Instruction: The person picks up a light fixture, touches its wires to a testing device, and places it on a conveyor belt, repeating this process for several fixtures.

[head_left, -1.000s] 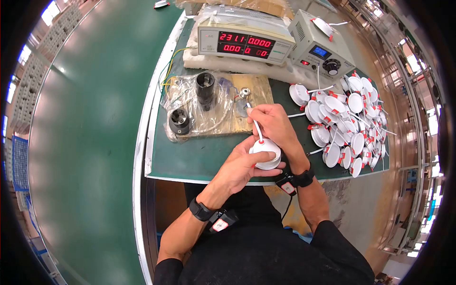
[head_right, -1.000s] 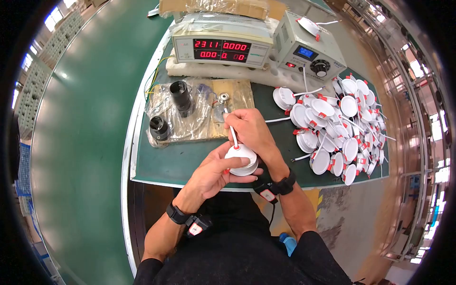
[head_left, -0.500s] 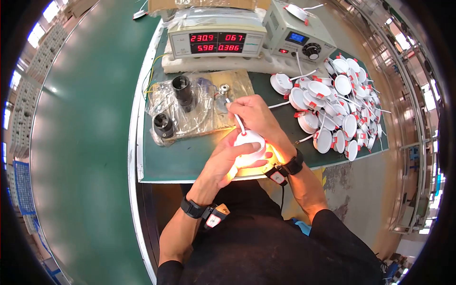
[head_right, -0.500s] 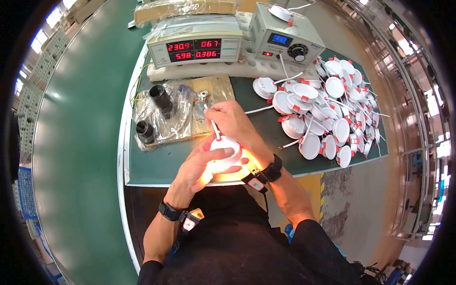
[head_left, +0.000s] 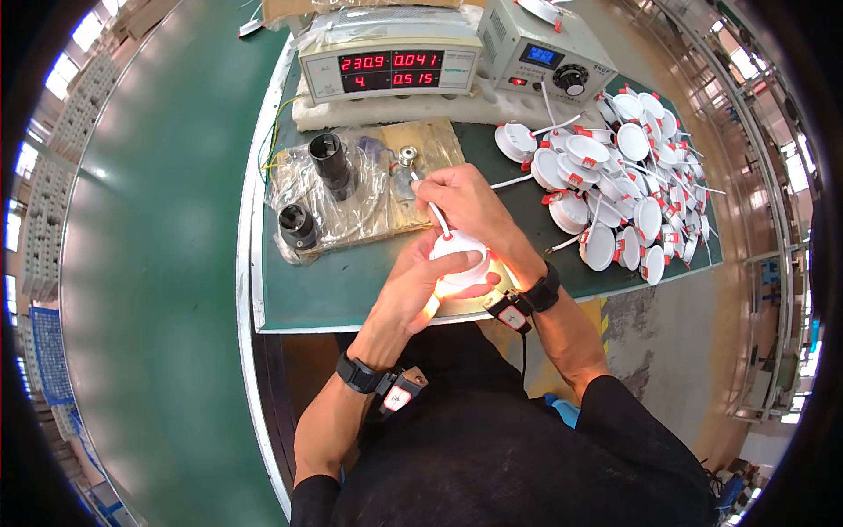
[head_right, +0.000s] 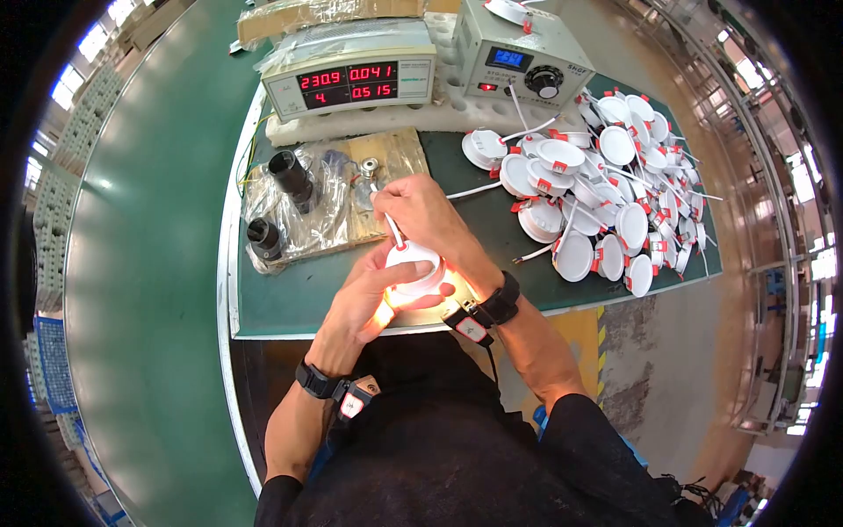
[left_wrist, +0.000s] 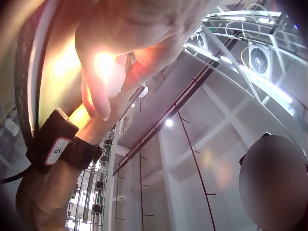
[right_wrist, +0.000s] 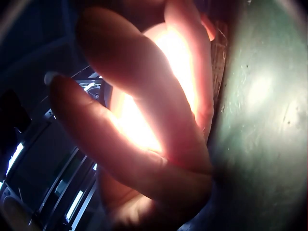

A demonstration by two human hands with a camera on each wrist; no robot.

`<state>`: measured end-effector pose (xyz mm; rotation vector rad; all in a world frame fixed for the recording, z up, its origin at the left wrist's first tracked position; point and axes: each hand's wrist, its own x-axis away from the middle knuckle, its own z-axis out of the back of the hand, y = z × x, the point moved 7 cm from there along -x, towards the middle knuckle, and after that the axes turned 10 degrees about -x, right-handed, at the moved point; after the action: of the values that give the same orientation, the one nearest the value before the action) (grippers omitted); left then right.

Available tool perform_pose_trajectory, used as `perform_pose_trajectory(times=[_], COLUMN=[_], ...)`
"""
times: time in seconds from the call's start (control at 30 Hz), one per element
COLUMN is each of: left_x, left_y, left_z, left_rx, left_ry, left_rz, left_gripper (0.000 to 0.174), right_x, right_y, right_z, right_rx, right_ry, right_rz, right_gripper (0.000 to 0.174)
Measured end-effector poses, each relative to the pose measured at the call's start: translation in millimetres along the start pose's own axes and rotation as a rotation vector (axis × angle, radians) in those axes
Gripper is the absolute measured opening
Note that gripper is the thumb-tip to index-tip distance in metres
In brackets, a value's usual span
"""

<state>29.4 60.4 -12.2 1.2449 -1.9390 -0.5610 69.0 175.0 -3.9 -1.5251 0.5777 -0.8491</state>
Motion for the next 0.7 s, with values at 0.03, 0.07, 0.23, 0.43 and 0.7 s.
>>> perform_pose_trajectory(times=[0.03, 0.07, 0.23, 0.43, 0.7], left_x=[-0.4, -0.8, -1.7, 0.8, -1.5], left_y=[-0.4, -1.3, -2.5, -0.3, -2.5], left_z=[0.1, 0.5, 2.0, 0.5, 2.0], left_rx=[0.003, -0.005, -0.047, 0.099, 0.012], left_ry=[-0.002, -0.007, 0.003, -0.03, -0.024], left_rz=[-0.008, -0.011, -0.006, 0.05, -0.007], left_gripper=[0.04, 0.039, 0.039, 0.042, 0.044], right_x=[-0.1, -0.3, 0.1, 1.0, 2.2], right_y=[0.8, 1.6, 3.0, -0.2, -0.7], right_z=[-0.8, -0.7, 0.3, -0.1, -0.9], right_rx=[-0.005, -0.01, -0.029, -0.023, -0.033], right_ry=[-0.003, -0.005, 0.0, 0.005, 0.004], right_rz=[0.004, 0.01, -0.002, 0.005, -0.007], right_gripper=[0.035, 0.035, 0.035, 0.036, 0.036])
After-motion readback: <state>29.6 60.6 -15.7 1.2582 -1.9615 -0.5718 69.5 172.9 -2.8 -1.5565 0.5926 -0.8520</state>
